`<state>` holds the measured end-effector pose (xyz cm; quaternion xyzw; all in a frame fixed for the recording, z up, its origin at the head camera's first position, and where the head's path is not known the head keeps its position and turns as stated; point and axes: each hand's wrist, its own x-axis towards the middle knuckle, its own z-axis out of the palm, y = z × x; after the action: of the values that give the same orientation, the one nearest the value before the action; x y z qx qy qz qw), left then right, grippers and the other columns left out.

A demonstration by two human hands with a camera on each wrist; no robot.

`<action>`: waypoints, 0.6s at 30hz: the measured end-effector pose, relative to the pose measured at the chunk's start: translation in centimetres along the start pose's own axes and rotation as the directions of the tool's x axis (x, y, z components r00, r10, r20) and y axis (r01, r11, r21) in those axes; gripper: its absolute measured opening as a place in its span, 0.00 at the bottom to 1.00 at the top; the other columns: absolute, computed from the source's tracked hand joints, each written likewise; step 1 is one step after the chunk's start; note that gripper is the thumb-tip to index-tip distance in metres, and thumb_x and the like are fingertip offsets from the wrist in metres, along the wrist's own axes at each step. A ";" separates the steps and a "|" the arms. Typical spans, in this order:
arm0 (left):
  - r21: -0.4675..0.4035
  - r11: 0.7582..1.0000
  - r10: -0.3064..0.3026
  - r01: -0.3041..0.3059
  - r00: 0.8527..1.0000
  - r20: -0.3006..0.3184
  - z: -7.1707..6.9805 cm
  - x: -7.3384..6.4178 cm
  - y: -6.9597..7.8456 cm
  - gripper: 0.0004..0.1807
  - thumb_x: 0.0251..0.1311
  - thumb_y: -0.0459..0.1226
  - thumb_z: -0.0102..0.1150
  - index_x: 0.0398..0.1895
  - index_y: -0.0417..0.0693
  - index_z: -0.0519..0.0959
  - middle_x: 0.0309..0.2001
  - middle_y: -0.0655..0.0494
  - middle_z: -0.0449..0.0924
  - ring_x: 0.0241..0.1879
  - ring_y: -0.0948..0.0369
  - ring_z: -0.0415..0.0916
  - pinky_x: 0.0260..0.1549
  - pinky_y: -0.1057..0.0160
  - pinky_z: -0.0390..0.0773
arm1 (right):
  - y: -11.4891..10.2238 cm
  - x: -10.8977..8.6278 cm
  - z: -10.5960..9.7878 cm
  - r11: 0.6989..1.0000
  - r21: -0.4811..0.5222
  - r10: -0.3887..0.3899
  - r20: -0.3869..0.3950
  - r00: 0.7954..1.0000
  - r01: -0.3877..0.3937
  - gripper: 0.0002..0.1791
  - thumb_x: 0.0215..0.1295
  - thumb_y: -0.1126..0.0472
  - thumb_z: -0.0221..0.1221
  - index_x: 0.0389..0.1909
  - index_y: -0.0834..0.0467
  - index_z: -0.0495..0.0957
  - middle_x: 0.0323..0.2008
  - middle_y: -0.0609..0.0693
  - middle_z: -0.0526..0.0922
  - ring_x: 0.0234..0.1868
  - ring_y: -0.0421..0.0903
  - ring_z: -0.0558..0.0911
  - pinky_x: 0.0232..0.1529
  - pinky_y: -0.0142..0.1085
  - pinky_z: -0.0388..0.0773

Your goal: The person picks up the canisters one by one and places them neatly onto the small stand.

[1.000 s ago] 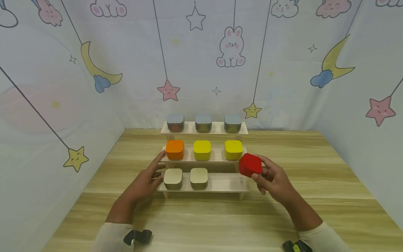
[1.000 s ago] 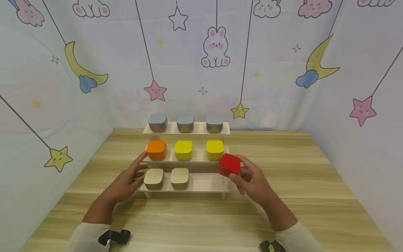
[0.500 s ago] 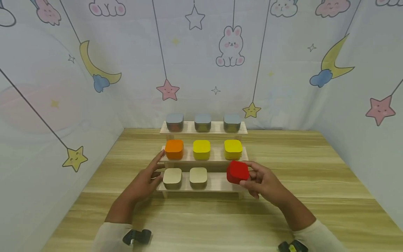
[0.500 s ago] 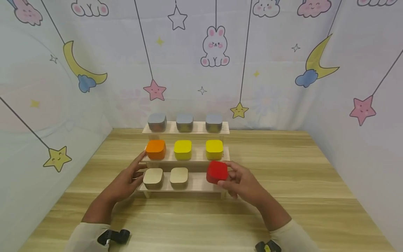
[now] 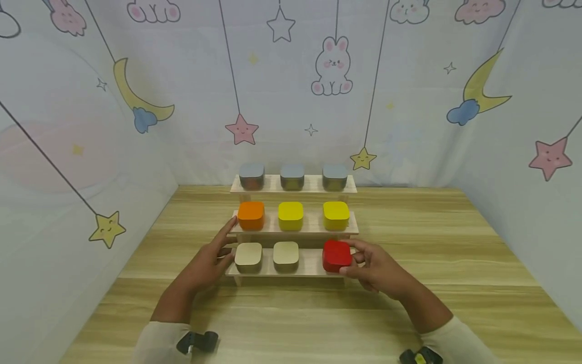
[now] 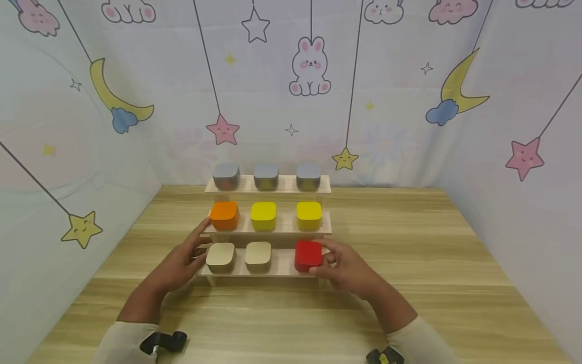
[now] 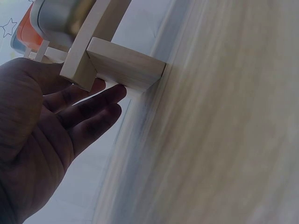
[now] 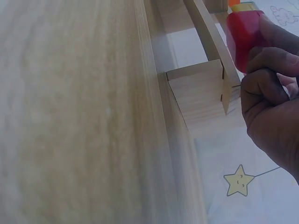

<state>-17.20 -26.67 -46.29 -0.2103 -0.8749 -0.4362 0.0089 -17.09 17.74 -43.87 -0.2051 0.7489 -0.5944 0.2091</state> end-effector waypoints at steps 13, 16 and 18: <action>0.002 1.000 -0.009 0.009 1.000 0.005 0.0 0.1 -0.1 0.54 0.79 0.23 0.54 0.92 0.68 0.36 0.89 0.40 0.51 0.71 0.32 0.79 0.67 0.38 0.82 | 0.0 0.2 0.0 0.997 -0.035 0.062 -0.012 0.998 -0.062 0.45 0.73 0.60 0.72 0.84 0.62 0.60 0.33 0.52 0.83 0.15 0.40 0.67 0.16 0.28 0.67; 0.001 1.000 -0.013 0.013 1.000 0.008 0.0 0.1 0.0 0.54 0.79 0.23 0.54 0.92 0.69 0.36 0.89 0.40 0.51 0.71 0.32 0.79 0.67 0.39 0.82 | 0.1 0.2 0.0 0.997 -0.034 0.067 -0.016 0.998 -0.067 0.45 0.73 0.61 0.72 0.84 0.63 0.60 0.33 0.54 0.84 0.15 0.40 0.66 0.15 0.28 0.65; -0.001 1.000 -0.019 0.019 1.000 0.009 0.0 0.1 0.1 0.54 0.79 0.23 0.54 0.92 0.69 0.36 0.87 0.37 0.54 0.71 0.33 0.79 0.67 0.39 0.82 | 0.1 0.2 0.0 0.997 -0.040 0.070 -0.020 0.997 -0.071 0.45 0.73 0.61 0.72 0.84 0.63 0.61 0.34 0.55 0.84 0.15 0.40 0.65 0.15 0.28 0.65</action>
<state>-17.22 -26.63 -46.21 -0.2041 -0.8766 -0.4357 0.0008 -17.24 17.61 -44.00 -0.1771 0.7696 -0.5732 0.2185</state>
